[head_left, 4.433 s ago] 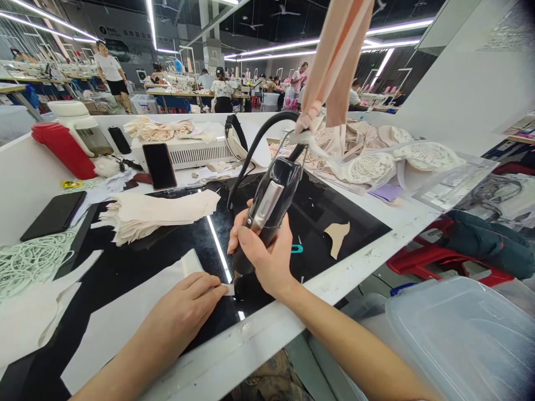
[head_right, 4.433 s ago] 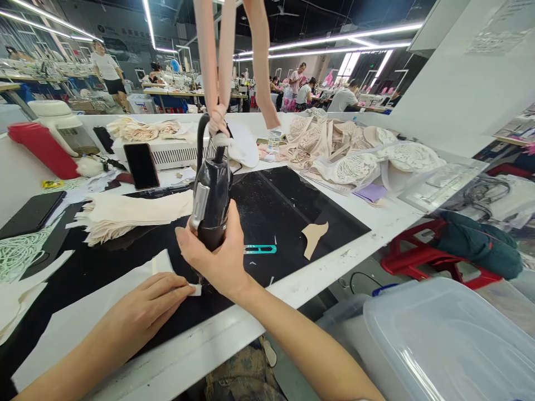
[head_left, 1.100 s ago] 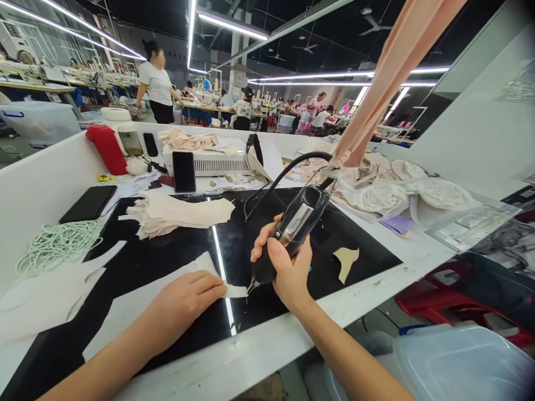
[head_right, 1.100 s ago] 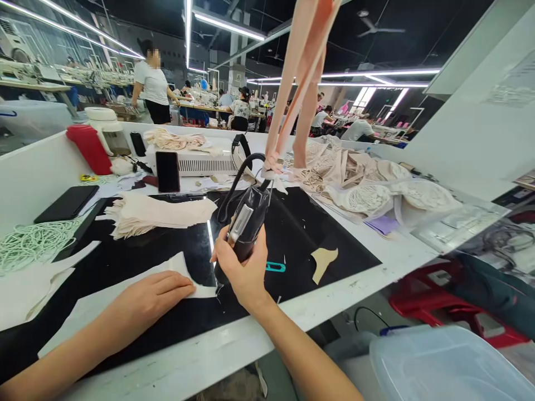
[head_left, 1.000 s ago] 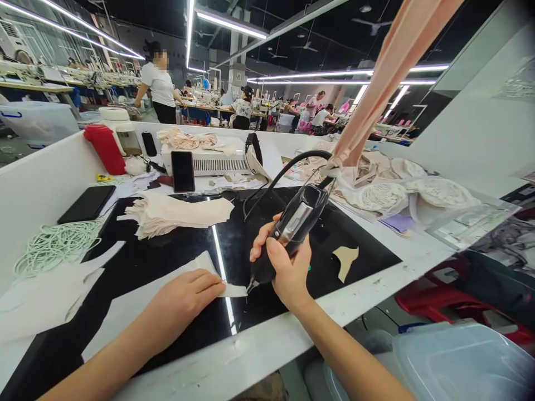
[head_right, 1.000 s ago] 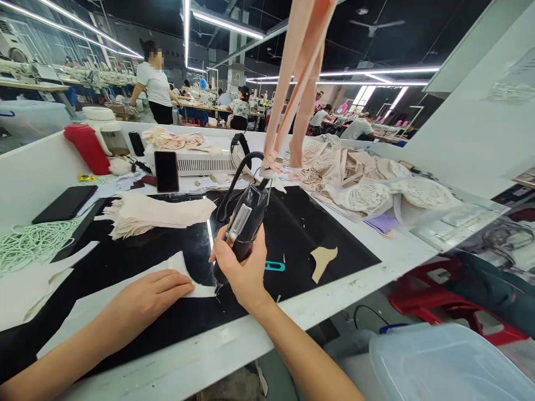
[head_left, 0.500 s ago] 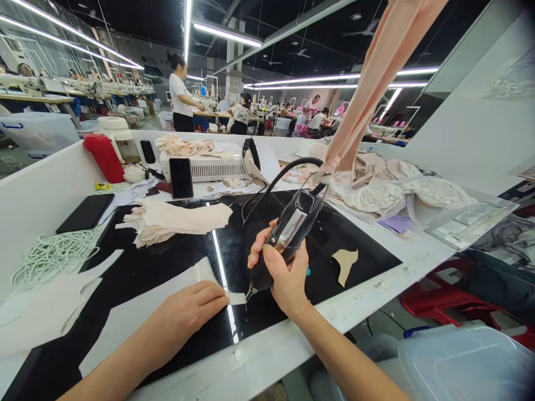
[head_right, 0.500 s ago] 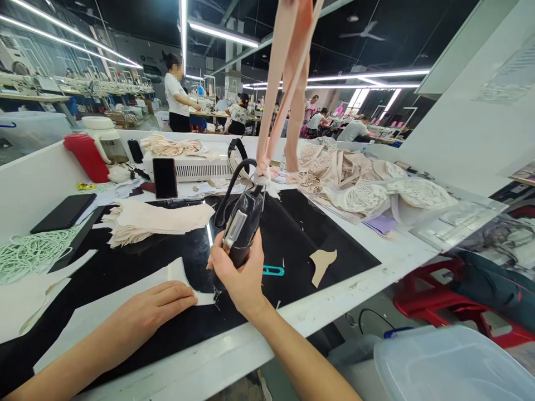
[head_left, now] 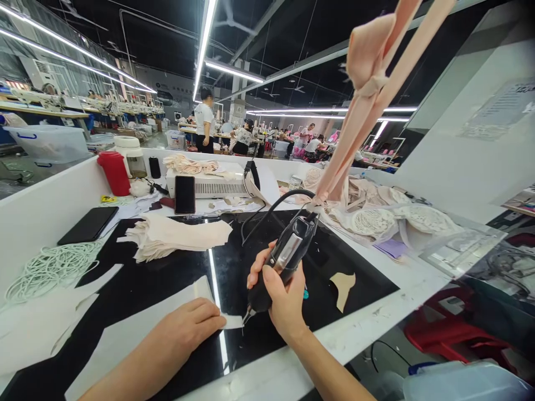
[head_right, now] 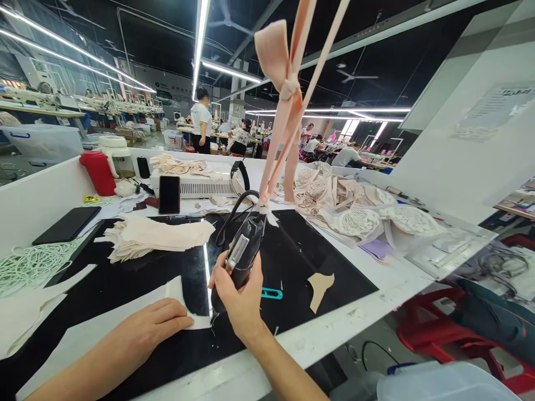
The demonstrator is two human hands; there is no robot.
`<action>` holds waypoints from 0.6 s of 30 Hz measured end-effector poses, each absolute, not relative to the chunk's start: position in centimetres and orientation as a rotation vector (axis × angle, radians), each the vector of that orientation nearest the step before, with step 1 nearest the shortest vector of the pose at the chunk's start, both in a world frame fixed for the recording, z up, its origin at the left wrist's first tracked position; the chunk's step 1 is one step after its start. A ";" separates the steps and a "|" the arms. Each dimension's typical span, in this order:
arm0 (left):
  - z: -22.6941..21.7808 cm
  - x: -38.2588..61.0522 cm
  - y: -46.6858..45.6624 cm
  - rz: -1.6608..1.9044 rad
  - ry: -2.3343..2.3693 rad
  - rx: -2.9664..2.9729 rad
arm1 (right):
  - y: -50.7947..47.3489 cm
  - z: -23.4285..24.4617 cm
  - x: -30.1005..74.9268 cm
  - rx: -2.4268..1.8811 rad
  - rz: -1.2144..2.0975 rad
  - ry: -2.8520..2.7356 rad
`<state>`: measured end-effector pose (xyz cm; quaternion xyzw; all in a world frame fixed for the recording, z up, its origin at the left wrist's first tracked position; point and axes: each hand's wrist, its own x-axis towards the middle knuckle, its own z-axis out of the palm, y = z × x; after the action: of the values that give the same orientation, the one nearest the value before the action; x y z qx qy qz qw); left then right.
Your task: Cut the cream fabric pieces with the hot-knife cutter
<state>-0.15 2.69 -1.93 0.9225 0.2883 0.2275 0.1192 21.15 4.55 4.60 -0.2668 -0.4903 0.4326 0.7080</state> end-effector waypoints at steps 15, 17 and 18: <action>-1.9 -0.3 2.5 0.705 0.816 2.723 | 4.4 4.7 21.2 -0.606 0.954 -1.106; -1.8 -0.3 2.5 0.670 0.806 2.715 | 4.4 4.7 21.3 -0.595 0.952 -1.117; -1.7 -0.3 2.5 0.649 0.807 2.706 | 4.4 4.6 21.3 -0.592 0.952 -1.120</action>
<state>-0.31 2.54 -1.67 0.9270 0.2764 0.2223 0.1217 21.28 4.42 4.64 -0.2658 -0.5032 0.4278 0.7022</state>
